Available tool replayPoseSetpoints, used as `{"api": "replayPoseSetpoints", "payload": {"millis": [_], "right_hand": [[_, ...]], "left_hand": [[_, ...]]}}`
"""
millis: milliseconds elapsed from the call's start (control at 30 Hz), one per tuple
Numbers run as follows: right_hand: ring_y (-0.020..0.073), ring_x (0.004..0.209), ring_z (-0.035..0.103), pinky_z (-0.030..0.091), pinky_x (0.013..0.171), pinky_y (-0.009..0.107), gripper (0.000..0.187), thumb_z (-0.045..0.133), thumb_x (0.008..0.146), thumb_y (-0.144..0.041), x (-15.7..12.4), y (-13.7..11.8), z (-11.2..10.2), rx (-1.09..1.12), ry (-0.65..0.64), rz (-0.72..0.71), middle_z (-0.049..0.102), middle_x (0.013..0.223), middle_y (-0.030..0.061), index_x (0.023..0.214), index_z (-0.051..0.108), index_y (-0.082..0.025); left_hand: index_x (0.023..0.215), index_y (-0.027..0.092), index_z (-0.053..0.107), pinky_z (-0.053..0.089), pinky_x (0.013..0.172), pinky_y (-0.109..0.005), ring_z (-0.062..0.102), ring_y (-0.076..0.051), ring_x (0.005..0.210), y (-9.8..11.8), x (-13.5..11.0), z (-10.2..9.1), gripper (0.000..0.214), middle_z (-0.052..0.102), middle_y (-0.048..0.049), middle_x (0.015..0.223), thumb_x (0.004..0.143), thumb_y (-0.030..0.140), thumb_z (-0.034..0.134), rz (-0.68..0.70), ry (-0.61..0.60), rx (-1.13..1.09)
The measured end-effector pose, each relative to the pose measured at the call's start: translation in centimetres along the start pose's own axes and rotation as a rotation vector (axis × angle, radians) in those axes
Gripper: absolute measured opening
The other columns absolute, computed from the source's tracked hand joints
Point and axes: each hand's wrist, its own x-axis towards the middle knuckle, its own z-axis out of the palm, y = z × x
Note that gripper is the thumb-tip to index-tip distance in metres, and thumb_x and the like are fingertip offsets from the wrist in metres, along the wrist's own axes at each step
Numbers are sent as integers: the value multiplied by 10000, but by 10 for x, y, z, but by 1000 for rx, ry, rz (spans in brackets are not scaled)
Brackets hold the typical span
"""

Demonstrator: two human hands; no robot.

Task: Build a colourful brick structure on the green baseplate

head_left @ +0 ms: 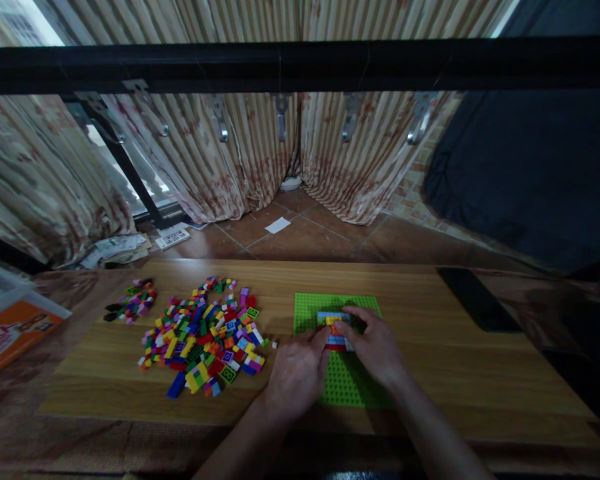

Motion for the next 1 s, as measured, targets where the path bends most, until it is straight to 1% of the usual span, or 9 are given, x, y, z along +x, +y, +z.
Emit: {"api": "replayPoseSetpoints", "payload": {"millis": [267,400,467,567,667,767,900,1000], "right_hand": [[252,997,612,456,920,414,385,579,776,-419,1,-2,0,7,-57,0,665,1074,121,1041,675,-156],[256,983,622,477,873,404,426,588,767,-489,1,4,-3,12,-82,0,666,1074,102,1059,670,-190],[271,991,622,474,871,422,477,589,757,-533,1,8,-4,-21,-94,31,662,1093,108,1073,667,-184],[282,998,622,469,874,434,523,544,777,-581,2,10,-6,-50,-116,39,661,1118,117,1083,665,-175],[275,978,637,477,863,427,530,494,811,-580,2,9,-8,-60,-112,91,676,1111,115,1109,660,-175],[275,941,657,491,839,422,512,485,815,-573,3,8,-10,-67,-92,145,705,1056,109,1082,679,-181],[286,911,668,503,807,423,514,482,804,-570,4,7,-11,-105,-77,153,718,1019,114,1059,696,-178],[288,917,667,504,806,418,532,465,804,-577,5,7,-12,-115,-91,154,720,1015,112,1065,693,-173]], "left_hand": [[1295,228,493,525,773,-331,650,-213,892,0,0,-1,373,665,-65,1044,940,235,378,-4,-14,-41],[1286,232,494,528,756,-331,649,-212,863,1,-3,-1,365,671,-59,1031,935,247,393,2,10,-36],[1283,234,493,531,749,-330,648,-211,849,2,-4,-3,364,675,-52,1011,931,249,405,11,15,-36],[1259,236,511,536,744,-338,649,-216,838,0,-6,-6,346,678,-44,977,927,256,416,7,26,-44],[1226,238,539,535,786,-346,648,-218,876,-4,-7,-8,324,676,-43,993,921,250,430,-16,69,-68],[1189,245,565,528,819,-336,641,-212,926,-11,-8,-12,299,671,-43,1016,913,246,448,-41,113,-96],[1169,242,574,525,776,-306,646,-194,871,-21,-9,-19,290,668,-44,1005,900,234,464,-109,152,-84],[1070,223,609,507,731,-272,637,-176,820,-33,-8,-28,232,660,-43,945,891,203,462,-169,185,-47]]}}
